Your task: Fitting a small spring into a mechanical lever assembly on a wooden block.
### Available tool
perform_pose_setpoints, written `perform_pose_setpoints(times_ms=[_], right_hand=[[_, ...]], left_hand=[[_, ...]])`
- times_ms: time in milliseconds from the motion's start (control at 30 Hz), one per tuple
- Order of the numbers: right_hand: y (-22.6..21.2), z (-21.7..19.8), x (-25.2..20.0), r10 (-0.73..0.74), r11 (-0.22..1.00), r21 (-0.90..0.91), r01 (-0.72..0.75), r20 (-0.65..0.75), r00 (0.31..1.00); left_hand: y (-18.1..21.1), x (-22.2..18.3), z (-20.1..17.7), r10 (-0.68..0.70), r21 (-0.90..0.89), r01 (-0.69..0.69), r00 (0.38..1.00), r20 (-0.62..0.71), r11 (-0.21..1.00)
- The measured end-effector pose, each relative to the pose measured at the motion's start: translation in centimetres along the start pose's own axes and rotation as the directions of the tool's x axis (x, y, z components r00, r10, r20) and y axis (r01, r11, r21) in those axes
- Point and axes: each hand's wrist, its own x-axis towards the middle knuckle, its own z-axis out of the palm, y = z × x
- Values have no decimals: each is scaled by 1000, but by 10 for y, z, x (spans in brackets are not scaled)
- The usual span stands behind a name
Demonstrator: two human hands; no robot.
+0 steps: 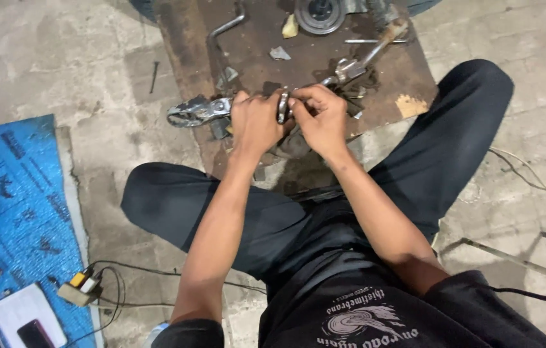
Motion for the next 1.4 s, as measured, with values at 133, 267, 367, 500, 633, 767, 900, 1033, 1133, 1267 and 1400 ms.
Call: perform_pose_setpoints(times_ms=[133, 267, 367, 500, 633, 767, 900, 1033, 1133, 1267, 1400], right_hand=[[2, 0, 1, 35, 999, 6, -35, -6, 999], [-4, 2, 1, 39, 998, 48, -39, 6, 999], [6, 3, 1, 41, 999, 30, -40, -3, 999], [4, 4, 0, 51, 999, 9, -51, -5, 999], [9, 1, 1, 89, 993, 80, -90, 11, 996], [4, 3, 1, 92, 992, 89, -92, 8, 996], [4, 2, 2, 102, 989, 109, -102, 7, 995], [-1, 4, -1, 104, 993, 60, -102, -30, 994], [-2, 5, -5, 81, 993, 91, -79, -17, 997], [-1, 4, -7, 72, 997, 44, -70, -46, 996], [-11, 6, -7, 68, 998, 15, -67, -41, 997]], left_hand=[[-1, 0, 2, 24, 19, -23, 999, -31, 1000], [-3, 0, 1, 35, 1, -35, 997, -67, 999], [-2, -2, 4, 43, 5, -43, 996, -81, 999], [5, -1, -5, 34, 5, -33, 995, -90, 999], [3, 1, -2, 35, 0, -35, 995, -96, 999], [7, 4, -11, 25, 11, -24, 998, -55, 1000], [0, 4, 2, 18, 19, -17, 999, -47, 1000], [0, 4, 2, 19, 51, -17, 999, -41, 999], [2, 4, -1, 21, 11, -21, 999, -26, 1000], [3, 5, 0, 27, 33, -26, 999, -33, 999], [2, 5, -1, 26, -13, -27, 999, -38, 1000]])
